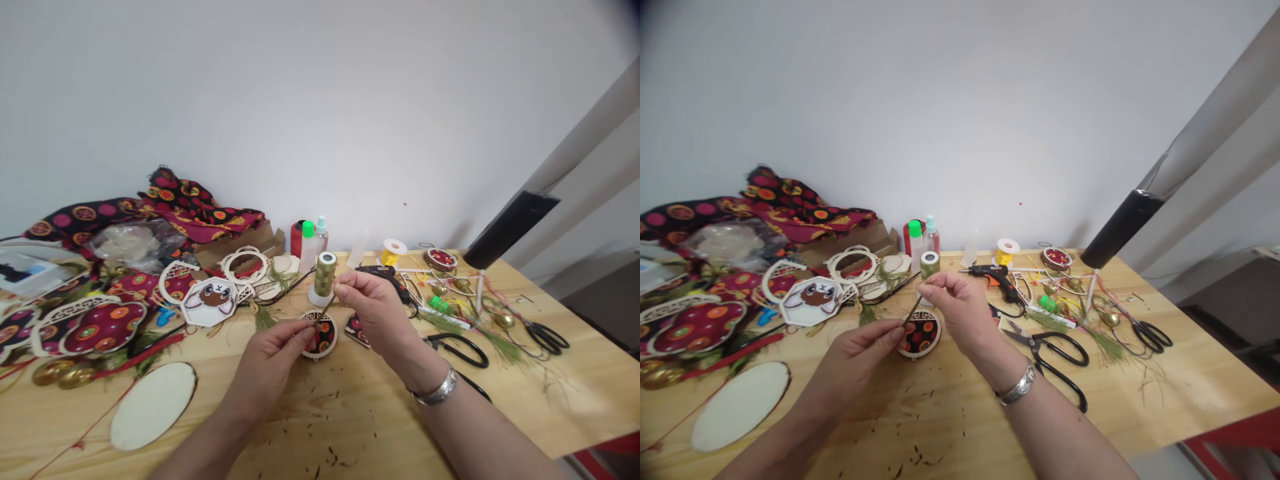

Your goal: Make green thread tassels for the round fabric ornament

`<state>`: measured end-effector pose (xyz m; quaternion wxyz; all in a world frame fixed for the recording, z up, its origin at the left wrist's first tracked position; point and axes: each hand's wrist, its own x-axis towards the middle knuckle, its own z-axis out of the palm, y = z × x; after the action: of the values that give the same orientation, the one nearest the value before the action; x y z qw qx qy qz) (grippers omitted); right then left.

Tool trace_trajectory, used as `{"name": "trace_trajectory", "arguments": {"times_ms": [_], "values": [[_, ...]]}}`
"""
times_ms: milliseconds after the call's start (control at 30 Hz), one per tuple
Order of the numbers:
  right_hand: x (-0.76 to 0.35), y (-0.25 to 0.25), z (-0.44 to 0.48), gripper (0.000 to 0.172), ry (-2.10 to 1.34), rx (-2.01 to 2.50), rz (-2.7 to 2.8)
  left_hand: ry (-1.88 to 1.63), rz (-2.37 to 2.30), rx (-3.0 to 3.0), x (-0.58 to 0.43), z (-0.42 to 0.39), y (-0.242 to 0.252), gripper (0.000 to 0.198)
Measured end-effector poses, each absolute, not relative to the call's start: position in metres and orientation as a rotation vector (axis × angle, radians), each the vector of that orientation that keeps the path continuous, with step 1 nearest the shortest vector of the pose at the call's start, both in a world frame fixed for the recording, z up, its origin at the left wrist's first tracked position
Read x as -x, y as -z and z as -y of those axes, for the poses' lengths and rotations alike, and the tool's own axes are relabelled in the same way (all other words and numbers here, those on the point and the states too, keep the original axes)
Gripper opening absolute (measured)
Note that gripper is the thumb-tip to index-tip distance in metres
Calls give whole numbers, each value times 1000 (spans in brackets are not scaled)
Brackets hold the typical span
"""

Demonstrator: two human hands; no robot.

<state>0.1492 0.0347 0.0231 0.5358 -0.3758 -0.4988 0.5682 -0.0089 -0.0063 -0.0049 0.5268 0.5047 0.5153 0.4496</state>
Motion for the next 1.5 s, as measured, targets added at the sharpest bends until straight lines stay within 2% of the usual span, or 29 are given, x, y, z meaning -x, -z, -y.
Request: {"name": "trace_trajectory", "arguments": {"times_ms": [267,300,400,467,533,667,767,933,1033,1267,1500], "values": [[-152,-41,-34,11,-1271,851,1238,-1182,-1241,-1394,12,1,17,15],[-152,-42,-35,11,-1271,845,1242,-1228,-1278,-1403,12,1,16,18],[-151,-44,-36,10,-1250,856,1257,-1492,-1466,-1410,13,5,11,42],[-151,-45,-38,11,-1206,887,1270,-1673,-1457,-1317,14,10,6,36],[-149,-43,-40,10,-1156,924,1295,-1602,-1240,-1154,14,15,4,13],[-144,-37,-36,10,-1017,953,1439,-1077,-824,-863,11,21,2,27],[-140,-30,-24,12,-864,945,1594,-900,-714,-673,9,18,0,37],[-138,-16,5,16,-594,970,1828,-917,-698,-410,11,12,1,19],[-140,-10,19,18,-507,948,1918,-920,-737,-449,12,10,3,18],[-141,-2,40,19,-511,928,1963,-920,-757,-483,11,10,7,8],[-143,16,50,16,-606,867,1953,-906,-808,-470,12,10,6,8]]}}
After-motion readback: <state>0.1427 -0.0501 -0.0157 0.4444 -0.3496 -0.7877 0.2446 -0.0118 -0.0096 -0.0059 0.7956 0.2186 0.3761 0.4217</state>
